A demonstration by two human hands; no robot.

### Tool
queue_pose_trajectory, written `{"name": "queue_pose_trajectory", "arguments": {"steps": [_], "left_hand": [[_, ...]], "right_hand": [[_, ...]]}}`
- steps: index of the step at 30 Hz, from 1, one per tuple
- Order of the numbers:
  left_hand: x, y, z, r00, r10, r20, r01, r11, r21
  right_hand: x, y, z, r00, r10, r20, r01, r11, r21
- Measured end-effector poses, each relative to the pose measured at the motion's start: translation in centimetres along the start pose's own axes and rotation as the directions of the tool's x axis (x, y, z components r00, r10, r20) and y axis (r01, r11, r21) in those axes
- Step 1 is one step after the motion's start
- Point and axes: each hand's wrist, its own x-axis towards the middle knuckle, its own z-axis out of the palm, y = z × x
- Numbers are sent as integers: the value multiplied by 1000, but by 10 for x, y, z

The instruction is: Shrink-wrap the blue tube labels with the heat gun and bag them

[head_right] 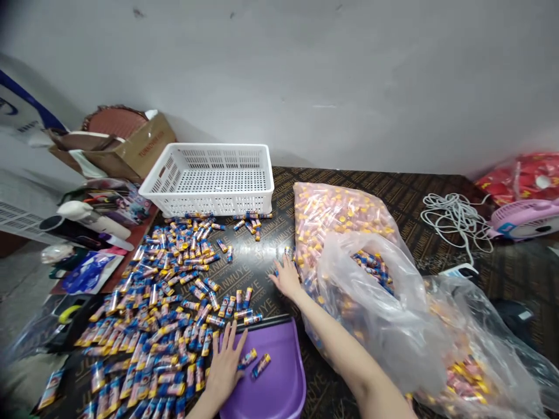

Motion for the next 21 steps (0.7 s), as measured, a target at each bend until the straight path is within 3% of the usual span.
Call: {"name": "queue_pose_trajectory", "arguments": {"steps": [3,6,8,10,11,12,14,15,16,18,21], "left_hand": [[2,-20,21,996,-22,84,16,998,62],[9,-32,23,990,62,127,-63,998,3],[21,-40,11,996,81,45,-79,995,-53],[42,-53,-4,991,-69,-111,59,994,-92],[54,-61,-10,961,-204,-187,185,976,-114],[67,-70,-14,904,-353,-241,327,934,-142],[91,-88,-18,774,-573,-269,535,819,-206],[100,-94,-17,741,-625,-247,581,780,-232],[108,-99,-15,738,-640,-214,591,766,-252],[118,-101,-10,782,-605,-151,555,785,-274],[123,-95,-7,830,-545,-114,498,818,-287]], "right_hand": [[53,24,31,994,110,-15,-110,994,-1],[70,42,60,985,171,-12,-171,985,-3],[68,46,74,982,188,-11,-189,982,-8],[62,43,83,980,201,-11,-201,979,-16],[59,40,86,978,208,-12,-208,978,-20],[56,36,88,976,216,-12,-216,976,-25],[47,22,91,971,239,-13,-239,970,-37],[40,12,93,968,251,-12,-251,967,-38],[31,1,95,967,256,-4,-256,966,-32],[7,-25,99,975,220,36,-221,975,19],[-43,-65,100,989,49,138,-75,980,186]]}}
